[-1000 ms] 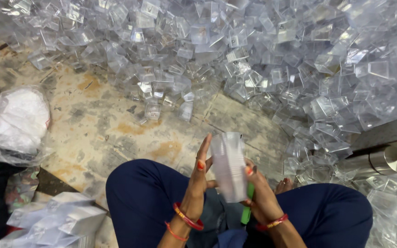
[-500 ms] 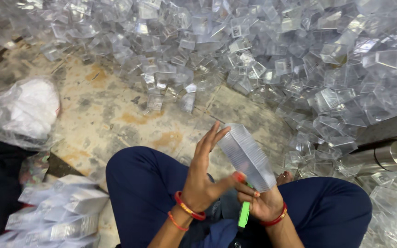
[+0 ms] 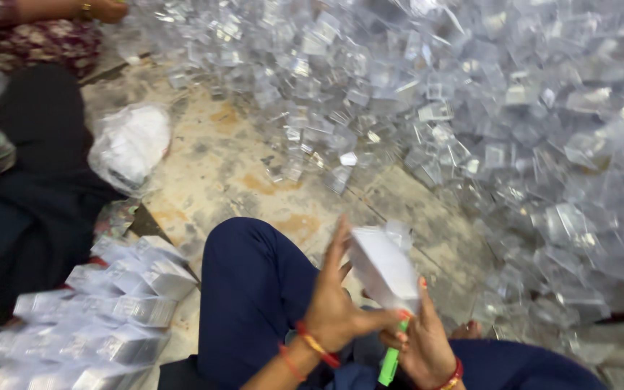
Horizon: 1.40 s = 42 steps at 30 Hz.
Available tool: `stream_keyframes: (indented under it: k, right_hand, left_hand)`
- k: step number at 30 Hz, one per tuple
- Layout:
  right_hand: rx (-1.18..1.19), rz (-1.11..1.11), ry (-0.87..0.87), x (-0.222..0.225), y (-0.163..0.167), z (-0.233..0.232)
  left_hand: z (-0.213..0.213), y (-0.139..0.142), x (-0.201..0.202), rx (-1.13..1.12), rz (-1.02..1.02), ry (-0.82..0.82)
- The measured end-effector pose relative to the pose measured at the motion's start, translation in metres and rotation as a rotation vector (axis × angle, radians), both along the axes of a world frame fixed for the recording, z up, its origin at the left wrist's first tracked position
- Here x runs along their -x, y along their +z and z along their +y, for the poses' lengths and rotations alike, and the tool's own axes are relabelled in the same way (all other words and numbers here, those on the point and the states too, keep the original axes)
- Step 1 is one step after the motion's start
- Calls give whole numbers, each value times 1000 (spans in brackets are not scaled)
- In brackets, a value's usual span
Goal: The person sits on the floor among large piles of clear plastic box components, holding a stack of parts and using a small green utility knife to trim excess plastic from the edges. They then fold and press the pieces together to form small transparent boxes, setting finished boxes aside.
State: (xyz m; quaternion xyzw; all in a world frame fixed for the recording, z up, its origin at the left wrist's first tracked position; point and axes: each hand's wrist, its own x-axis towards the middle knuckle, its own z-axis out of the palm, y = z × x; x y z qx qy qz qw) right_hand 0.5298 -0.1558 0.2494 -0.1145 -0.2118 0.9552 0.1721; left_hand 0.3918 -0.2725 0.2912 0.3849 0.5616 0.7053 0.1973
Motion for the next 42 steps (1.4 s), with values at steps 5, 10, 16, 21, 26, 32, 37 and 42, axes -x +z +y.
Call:
stream_keyframes:
  k: [5,10,16,21,26,32,37,42]
  right_hand:
    - [197,-20,-208,-54,-67,101]
    - [181,-22,-581,-97,-102,156]
    - [230,53,-504,-74,-108,130]
    - [173,194,-366,-71,-92,117]
    - [255,109,-407,-60,-91,113]
    - [236,15,-428,-48,-77,99]
    - [237,-73,-401,-40,-65,87]
    - [367,42,-275,-42,-77,93]
  left_hand:
    - [-76,-11,45,-271,-877,235]
    - [-219,-3,64,-201,-1246,730]
    - [-309,-30,27,-162,-1660,1068]
    - [-312,-74,-12,-192,-1405,1332]
    - [-307,-85,-4,-368,-1534,1314]
    - [-293,-106,21,-453,-1445,1273]
    - [-314,-120,16,-424,-1336,1396]
    - [-356,-134,7,-515,-1233,1488]
